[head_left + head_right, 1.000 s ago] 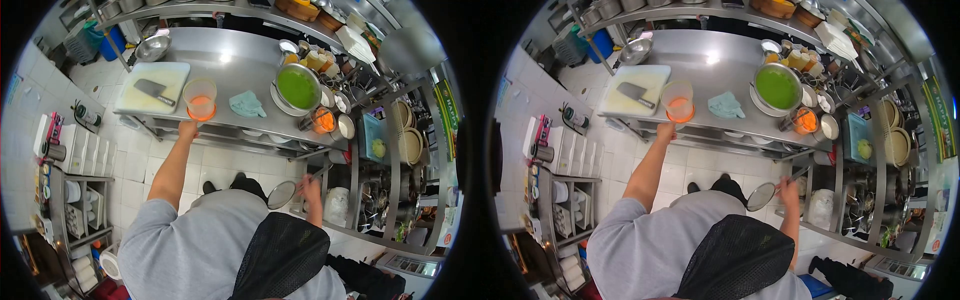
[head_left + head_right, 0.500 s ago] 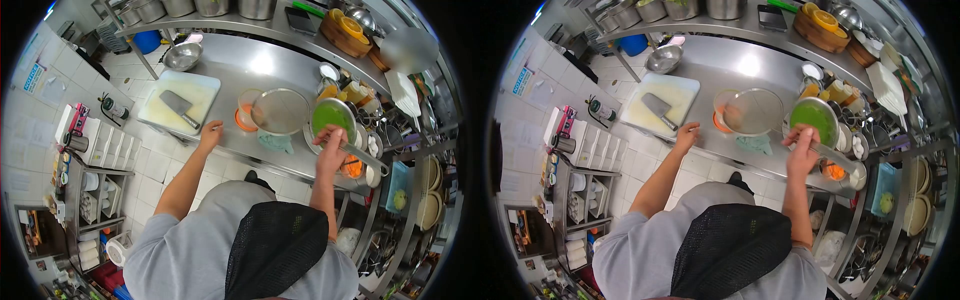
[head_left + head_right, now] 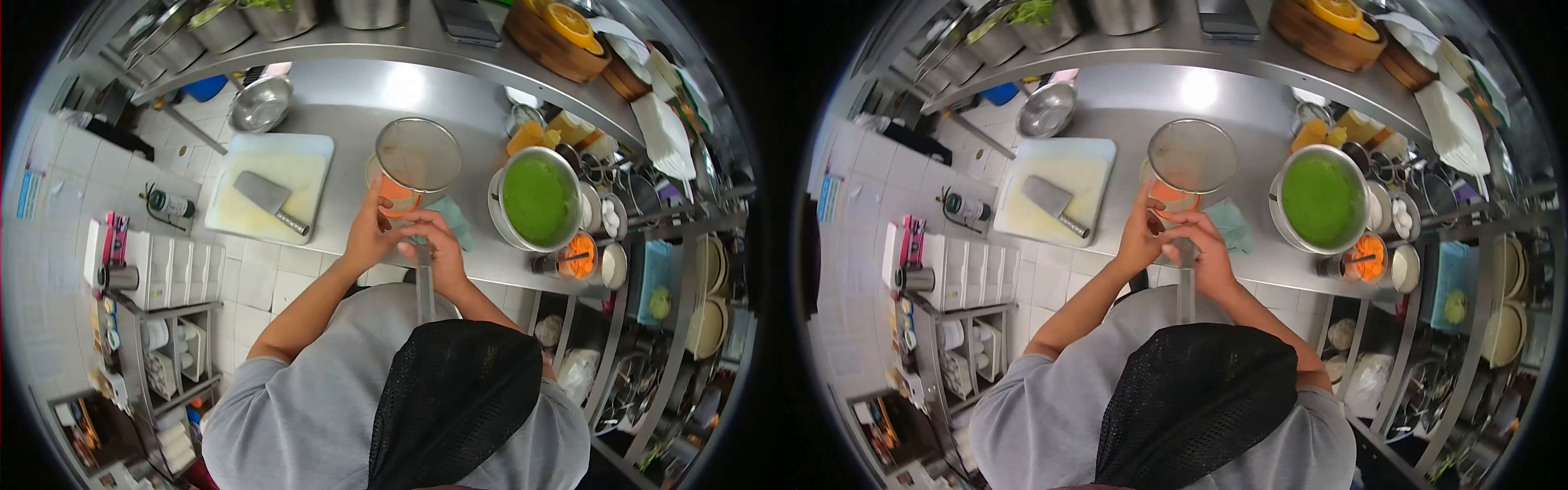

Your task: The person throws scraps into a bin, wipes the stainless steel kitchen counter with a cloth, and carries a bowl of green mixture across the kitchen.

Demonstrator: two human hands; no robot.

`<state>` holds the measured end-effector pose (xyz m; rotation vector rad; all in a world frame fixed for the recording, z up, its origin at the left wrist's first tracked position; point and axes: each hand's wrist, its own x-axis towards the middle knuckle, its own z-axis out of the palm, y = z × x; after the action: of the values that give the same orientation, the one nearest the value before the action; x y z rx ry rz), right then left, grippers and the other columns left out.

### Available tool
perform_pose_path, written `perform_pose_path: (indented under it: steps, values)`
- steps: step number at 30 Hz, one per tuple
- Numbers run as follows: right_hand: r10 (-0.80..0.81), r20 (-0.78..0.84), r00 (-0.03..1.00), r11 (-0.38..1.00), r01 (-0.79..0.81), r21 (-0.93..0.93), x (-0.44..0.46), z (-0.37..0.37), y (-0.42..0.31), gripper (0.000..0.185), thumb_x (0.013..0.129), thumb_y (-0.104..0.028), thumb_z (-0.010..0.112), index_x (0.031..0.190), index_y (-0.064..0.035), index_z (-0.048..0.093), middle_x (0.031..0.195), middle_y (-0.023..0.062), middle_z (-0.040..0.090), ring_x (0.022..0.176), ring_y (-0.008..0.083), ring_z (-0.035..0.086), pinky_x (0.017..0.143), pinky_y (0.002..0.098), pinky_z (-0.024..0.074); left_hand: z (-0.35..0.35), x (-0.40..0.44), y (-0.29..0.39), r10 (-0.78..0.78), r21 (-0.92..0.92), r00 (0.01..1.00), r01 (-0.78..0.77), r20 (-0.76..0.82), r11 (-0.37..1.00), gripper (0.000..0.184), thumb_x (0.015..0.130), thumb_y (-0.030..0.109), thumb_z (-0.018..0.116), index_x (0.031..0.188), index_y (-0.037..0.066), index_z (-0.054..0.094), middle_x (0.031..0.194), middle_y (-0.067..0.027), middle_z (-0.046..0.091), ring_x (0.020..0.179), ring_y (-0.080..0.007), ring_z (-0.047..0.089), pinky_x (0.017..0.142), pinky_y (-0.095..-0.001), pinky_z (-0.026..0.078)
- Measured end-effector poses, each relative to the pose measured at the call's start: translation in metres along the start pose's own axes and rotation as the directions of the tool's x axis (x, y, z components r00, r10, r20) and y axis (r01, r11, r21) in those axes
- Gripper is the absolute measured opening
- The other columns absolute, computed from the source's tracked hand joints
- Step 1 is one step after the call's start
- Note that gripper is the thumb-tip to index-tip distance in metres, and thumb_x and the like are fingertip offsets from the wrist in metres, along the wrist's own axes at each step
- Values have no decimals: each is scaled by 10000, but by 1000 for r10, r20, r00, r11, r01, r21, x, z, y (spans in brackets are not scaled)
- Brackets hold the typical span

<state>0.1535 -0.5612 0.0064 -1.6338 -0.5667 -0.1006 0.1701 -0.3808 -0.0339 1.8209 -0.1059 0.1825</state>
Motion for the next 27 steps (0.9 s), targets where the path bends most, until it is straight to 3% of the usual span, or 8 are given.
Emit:
perform_pose_path:
  steps: [4, 7, 10, 13, 18, 20, 26, 27]
  values:
    - [-83, 231, 969, 993, 101, -63, 19, 13, -8, 302, 944, 66, 602, 1225, -31, 659, 1404, 128, 531, 1218, 279, 578, 1031, 369, 471, -12, 33, 6, 366, 36, 920, -374, 138, 927, 582, 814, 14, 764, 1369, 103, 616, 1147, -125, 597, 813, -216, 630, 668, -314, 513]
    - [-94, -14, 995, 987, 92, -132, 33, 38, -26, 295, 976, 30, 565, 1256, -20, 646, 1344, 128, 558, 1141, 257, 619, 987, 355, 493, -28, 62, -28, 532, -10, 837, -535, 125, 845, 391, 824, 21, 765, 1207, 73, 707, 1118, -122, 622, 865, -240, 651, 726, -320, 537]
    - [30, -96, 995, 999, -32, -26, 28, 48, -31, 336, 975, 34, 560, 1299, -25, 628, 1370, 129, 527, 1076, 236, 635, 956, 341, 504, -58, 81, -22, 365, -76, 928, -370, -70, 926, 84, 944, 65, 686, 1001, 4, 698, 1092, -143, 667, 901, -214, 683, 783, -319, 564]
    - [49, -200, 979, 987, -78, -140, 14, 44, -19, 291, 977, 20, 573, 1258, -8, 640, 1240, 119, 597, 971, 203, 657, 855, 314, 527, -108, 98, -27, 109, -246, 973, -158, -202, 956, 185, 1021, 109, 614, 908, -32, 654, 1015, -146, 694, 894, -197, 689, 772, -318, 575]
    - [295, -332, 896, 944, -327, -47, -37, 25, 49, 226, 990, -42, 592, 1203, -3, 657, 1045, 83, 669, 842, 163, 672, 739, 297, 540, -198, 106, -68, 123, -261, 939, -213, -321, 942, 189, 1008, 132, 563, 947, -28, 642, 954, -149, 691, 817, -201, 674, 787, -334, 546]
    - [574, -427, 698, 802, -584, 124, -55, 8, 64, 229, 1003, -91, 589, 1206, -9, 657, 1016, 87, 689, 802, 161, 681, 707, 298, 546, -226, 101, -91, 54, -74, 948, -81, -314, 994, 186, 997, 127, 551, 933, -21, 644, 913, -143, 694, 824, -199, 674, 785, -329, 528]
    - [757, -630, 174, 635, -419, 649, -101, -75, 144, 432, 1037, -185, 547, 1423, -6, 475, 1087, 145, 697, 862, 253, 704, 771, 378, 577, -255, 60, -138, 47, -77, 927, -81, -373, 994, 209, 976, 92, 561, 1117, -43, 637, 1100, -160, 669, 855, -202, 675, 798, -311, 537]
    - [758, -627, 179, 634, -428, 644, -106, -92, 154, 432, 1037, -185, 547, 1423, -6, 475, 1087, 145, 697, 862, 253, 704, 771, 378, 577, -256, 54, -143, 41, -79, 923, -77, -382, 994, 209, 976, 92, 561, 1117, -43, 637, 1100, -160, 669, 855, -202, 675, 798, -311, 537]
